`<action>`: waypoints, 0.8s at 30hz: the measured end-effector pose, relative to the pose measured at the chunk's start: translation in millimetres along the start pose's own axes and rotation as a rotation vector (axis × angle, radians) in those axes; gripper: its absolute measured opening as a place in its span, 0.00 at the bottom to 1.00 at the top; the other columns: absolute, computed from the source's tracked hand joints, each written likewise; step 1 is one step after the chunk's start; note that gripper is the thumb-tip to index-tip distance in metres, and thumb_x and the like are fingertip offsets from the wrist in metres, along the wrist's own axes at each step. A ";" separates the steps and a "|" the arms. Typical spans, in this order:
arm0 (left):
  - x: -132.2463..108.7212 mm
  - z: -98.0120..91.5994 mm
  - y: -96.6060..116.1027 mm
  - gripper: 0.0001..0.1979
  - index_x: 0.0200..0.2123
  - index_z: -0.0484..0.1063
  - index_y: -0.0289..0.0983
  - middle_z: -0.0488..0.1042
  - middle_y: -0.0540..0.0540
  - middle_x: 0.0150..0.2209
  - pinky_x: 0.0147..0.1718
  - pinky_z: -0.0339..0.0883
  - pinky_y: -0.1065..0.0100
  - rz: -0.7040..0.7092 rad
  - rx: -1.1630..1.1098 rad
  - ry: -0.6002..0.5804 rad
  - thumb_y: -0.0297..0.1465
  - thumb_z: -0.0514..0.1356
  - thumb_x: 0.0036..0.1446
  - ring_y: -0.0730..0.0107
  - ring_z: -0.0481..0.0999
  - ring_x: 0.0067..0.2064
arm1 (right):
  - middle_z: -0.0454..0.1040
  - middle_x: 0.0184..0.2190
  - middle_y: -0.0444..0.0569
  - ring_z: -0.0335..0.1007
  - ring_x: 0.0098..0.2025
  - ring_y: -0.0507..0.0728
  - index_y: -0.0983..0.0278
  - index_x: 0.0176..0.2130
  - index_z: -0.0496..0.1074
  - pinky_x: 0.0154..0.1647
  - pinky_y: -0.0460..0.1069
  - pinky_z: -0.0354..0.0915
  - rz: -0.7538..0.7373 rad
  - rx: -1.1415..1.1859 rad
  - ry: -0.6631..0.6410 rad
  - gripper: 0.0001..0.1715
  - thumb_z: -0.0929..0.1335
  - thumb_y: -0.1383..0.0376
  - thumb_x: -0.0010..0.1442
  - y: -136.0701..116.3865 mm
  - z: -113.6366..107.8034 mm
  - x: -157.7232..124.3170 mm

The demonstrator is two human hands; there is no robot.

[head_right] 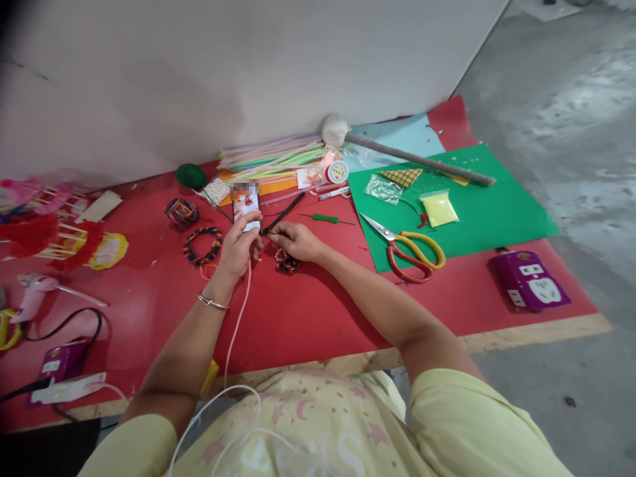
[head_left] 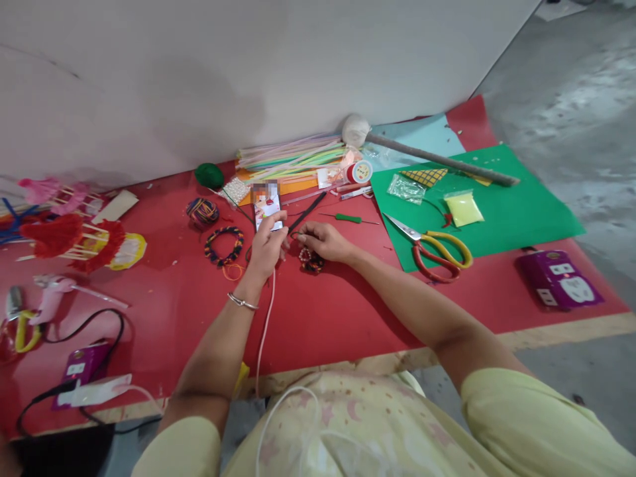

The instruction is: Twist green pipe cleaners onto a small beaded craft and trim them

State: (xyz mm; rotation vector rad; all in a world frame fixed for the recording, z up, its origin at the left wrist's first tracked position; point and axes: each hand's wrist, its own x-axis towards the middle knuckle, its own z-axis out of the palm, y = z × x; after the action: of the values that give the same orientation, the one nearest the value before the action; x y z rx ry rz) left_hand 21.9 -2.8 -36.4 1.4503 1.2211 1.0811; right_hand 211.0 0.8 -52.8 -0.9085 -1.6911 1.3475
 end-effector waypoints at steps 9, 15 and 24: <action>3.9 -9.1 6.5 0.06 0.35 0.80 0.41 0.76 0.47 0.33 0.32 0.72 0.65 0.203 0.329 -0.066 0.35 0.64 0.60 0.68 0.75 0.31 | 0.70 0.27 0.43 0.63 0.29 0.51 0.66 0.35 0.71 0.32 0.46 0.59 -0.032 -0.130 0.013 0.15 0.65 0.56 0.65 2.3 -0.2 1.1; 4.5 -13.6 19.5 0.07 0.33 0.73 0.40 0.74 0.46 0.35 0.47 0.68 0.60 0.444 0.567 0.042 0.30 0.57 0.64 0.63 0.73 0.40 | 0.70 0.27 0.42 0.60 0.28 0.49 0.67 0.37 0.73 0.30 0.45 0.57 0.012 -0.018 0.023 0.22 0.71 0.49 0.59 -2.4 -0.2 2.7; -1.6 -0.2 21.0 0.07 0.36 0.73 0.41 0.73 0.45 0.37 0.46 0.67 0.60 0.513 0.543 0.016 0.34 0.56 0.67 0.62 0.72 0.42 | 0.74 0.21 0.49 0.55 0.18 0.48 0.69 0.31 0.77 0.19 0.47 0.49 0.285 0.239 0.010 0.35 0.66 0.39 0.61 -21.0 -6.9 4.5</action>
State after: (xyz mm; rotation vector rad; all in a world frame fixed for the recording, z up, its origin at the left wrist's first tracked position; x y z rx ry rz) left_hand 25.3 -6.1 -15.9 2.2649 1.2423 1.1372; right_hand 213.9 3.8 -30.6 -1.0400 -1.3921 1.6885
